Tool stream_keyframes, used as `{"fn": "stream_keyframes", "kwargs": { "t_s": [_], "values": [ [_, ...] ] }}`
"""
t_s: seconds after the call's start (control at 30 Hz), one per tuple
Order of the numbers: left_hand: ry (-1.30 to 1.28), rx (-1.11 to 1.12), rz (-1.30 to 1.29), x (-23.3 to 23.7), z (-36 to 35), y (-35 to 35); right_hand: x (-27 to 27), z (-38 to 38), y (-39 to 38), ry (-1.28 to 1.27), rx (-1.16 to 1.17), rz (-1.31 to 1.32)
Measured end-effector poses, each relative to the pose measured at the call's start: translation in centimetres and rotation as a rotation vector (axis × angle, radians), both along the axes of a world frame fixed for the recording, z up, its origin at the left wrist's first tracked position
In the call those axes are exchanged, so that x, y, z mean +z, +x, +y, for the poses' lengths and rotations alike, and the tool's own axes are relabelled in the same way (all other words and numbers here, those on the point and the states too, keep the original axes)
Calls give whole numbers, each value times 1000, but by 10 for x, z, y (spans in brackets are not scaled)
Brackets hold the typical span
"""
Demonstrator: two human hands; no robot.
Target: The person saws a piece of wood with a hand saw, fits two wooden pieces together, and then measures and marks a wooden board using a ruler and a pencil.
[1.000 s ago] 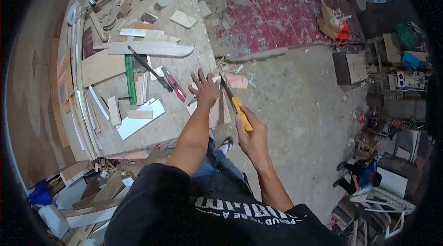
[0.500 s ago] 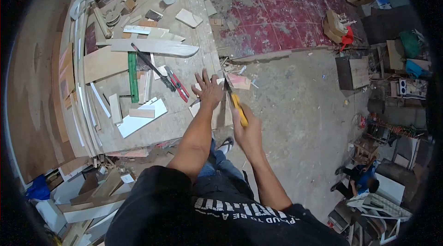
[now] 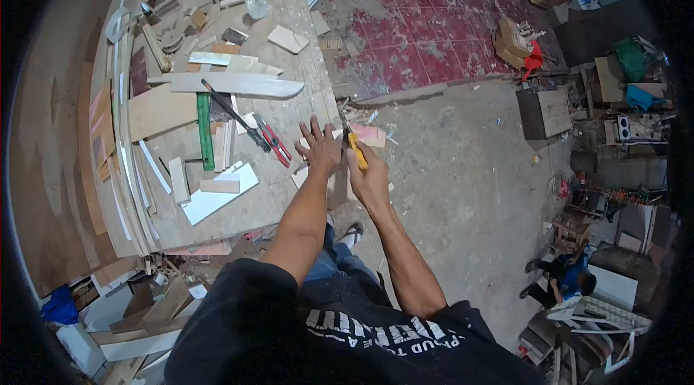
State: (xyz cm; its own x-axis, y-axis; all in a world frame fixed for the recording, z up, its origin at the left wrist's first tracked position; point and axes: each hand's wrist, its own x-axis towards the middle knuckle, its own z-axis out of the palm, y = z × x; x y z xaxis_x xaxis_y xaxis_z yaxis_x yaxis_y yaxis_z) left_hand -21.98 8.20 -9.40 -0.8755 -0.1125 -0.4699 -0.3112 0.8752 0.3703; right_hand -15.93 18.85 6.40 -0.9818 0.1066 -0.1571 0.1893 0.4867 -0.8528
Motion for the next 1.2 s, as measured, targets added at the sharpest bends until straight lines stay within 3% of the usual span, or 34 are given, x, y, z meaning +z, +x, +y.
{"fn": "stream_keyframes", "kwargs": {
  "t_s": [0.17, 0.3, 0.4, 0.5, 0.6, 0.7, 0.8, 1.0, 1.1, 1.2],
  "values": [
    [54, 9, -11, 10, -3, 4, 64, 18, 58, -50, -51, -36],
    [17, 5, 22, -6, -2, 12, 8, 6, 12, 3, -3, -130],
    [11, -3, 38, -8, -4, 4, 3, 1, -3, 0, 6, -147],
    [40, 20, 9, 7, -2, 3, 32, 16, 47, -15, -23, 11],
    [19, 6, 7, 8, -2, 4, 54, 17, 64, -46, -35, -31],
    [13, 11, 19, 3, -2, 4, -6, 6, 17, -60, -8, -32],
    [7, -11, 18, 4, -4, 4, -10, 2, -1, -43, -28, -144],
    [-6, -1, -4, 0, -2, 3, 44, 24, 55, -48, -37, -65],
    [5, -3, -3, 1, -3, 6, -18, 13, 14, -40, 8, -20],
    [13, 10, 3, 4, -4, 5, -15, 9, -3, -29, -3, -35]
  ]
}}
